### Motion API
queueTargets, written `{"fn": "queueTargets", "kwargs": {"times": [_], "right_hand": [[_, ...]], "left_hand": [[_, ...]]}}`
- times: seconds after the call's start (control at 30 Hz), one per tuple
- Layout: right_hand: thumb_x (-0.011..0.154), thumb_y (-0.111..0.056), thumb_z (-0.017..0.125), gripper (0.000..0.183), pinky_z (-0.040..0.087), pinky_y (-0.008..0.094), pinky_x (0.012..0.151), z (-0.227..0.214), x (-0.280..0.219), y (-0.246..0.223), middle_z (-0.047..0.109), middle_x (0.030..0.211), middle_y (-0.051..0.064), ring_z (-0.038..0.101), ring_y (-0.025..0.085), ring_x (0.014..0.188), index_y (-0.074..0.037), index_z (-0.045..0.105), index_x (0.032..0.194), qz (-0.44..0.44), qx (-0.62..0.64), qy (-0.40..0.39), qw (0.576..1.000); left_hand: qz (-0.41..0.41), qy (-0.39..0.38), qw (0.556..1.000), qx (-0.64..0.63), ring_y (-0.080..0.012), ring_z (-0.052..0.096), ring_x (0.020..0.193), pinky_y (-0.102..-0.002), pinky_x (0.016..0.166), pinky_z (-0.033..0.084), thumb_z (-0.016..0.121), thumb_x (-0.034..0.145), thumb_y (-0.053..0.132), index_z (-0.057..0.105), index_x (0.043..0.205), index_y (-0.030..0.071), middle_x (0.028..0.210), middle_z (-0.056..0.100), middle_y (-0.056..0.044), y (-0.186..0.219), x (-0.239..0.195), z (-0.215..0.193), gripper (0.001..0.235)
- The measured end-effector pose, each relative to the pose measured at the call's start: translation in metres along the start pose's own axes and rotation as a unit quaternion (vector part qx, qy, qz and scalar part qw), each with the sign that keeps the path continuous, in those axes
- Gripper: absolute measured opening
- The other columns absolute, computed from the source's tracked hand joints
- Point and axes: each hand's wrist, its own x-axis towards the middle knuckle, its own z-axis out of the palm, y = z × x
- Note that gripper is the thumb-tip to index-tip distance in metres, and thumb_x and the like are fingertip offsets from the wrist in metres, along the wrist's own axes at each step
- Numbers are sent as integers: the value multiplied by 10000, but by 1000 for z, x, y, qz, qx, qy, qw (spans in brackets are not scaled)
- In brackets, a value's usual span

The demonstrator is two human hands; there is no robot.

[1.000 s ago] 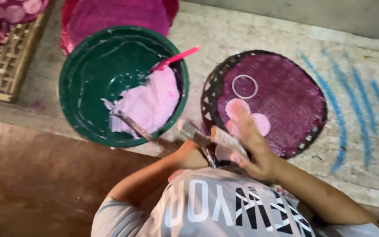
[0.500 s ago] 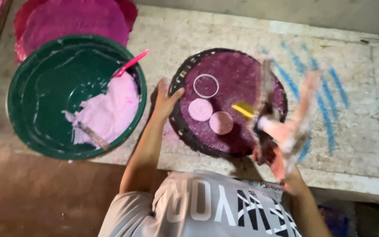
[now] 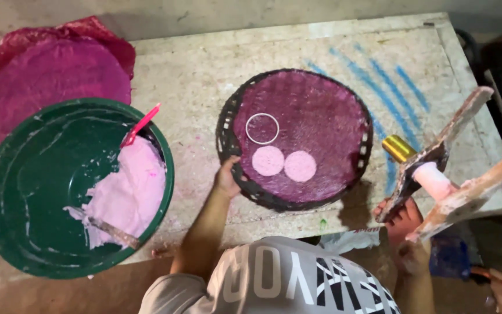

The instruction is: The person scoops pink dough from a green bucket using a pink spatula and loads it into a wooden press. They then press the dough into a circular mold on a purple tray, releasing round discs. The process is repeated to form multiple discs.

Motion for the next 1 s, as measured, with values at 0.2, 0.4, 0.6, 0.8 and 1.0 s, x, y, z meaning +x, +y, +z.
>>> {"fn": "queueTargets", "kwargs": {"times": [0.2, 0.4, 0.6, 0.8, 1.0], "right_hand": [[782, -521, 854, 1260, 348, 499, 1183, 12, -10, 5, 463, 1461, 214, 467, 338, 1365, 44, 160, 1669, 14, 15, 2, 1000], [801, -470, 854, 1184, 353, 501, 1199, 13, 4, 7, 473, 1439, 196, 478, 324, 1355, 35, 203, 1651, 23, 6, -42, 999], [790, -475, 863, 1165, 363, 508, 1219, -2, 43, 6, 497, 1431, 175, 499, 309, 1347, 20, 240, 1642, 37, -7, -105, 994], [783, -476, 854, 1164, 370, 501, 1211, 2, 60, 12, 500, 1458, 169, 505, 306, 1348, 18, 246, 1645, 64, -2, -133, 989], [788, -501, 831, 1132, 388, 462, 1170, 11, 68, 3, 537, 1400, 162, 531, 302, 1294, 0, 257, 1625, 96, -59, -160, 981]], "left_hand": [[9, -32, 999, 15, -213, 630, 1112, -399, 779, 521, 588, 933, 155, 558, 1378, 224, 1265, 651, -1, -35, -35, 30, 451], [0, -24, 1000, 0, -233, 589, 1254, -524, 924, 547, 562, 976, 147, 489, 1386, 189, 1357, 604, -16, -41, -107, 61, 418], [163, 70, 975, 132, -249, 617, 1193, -438, 956, 557, 566, 1074, 145, 460, 1487, 82, 1340, 601, -112, -5, -121, 86, 430], [173, 148, 950, 213, -215, 670, 1058, -392, 851, 591, 532, 1012, 106, 351, 1534, 100, 1300, 627, -126, -14, -133, 103, 553], [352, 241, 784, 451, -305, 436, 1367, -462, 1142, 379, 688, 901, 63, 245, 1561, 18, 1490, 413, -186, -27, -150, 121, 795]]}}
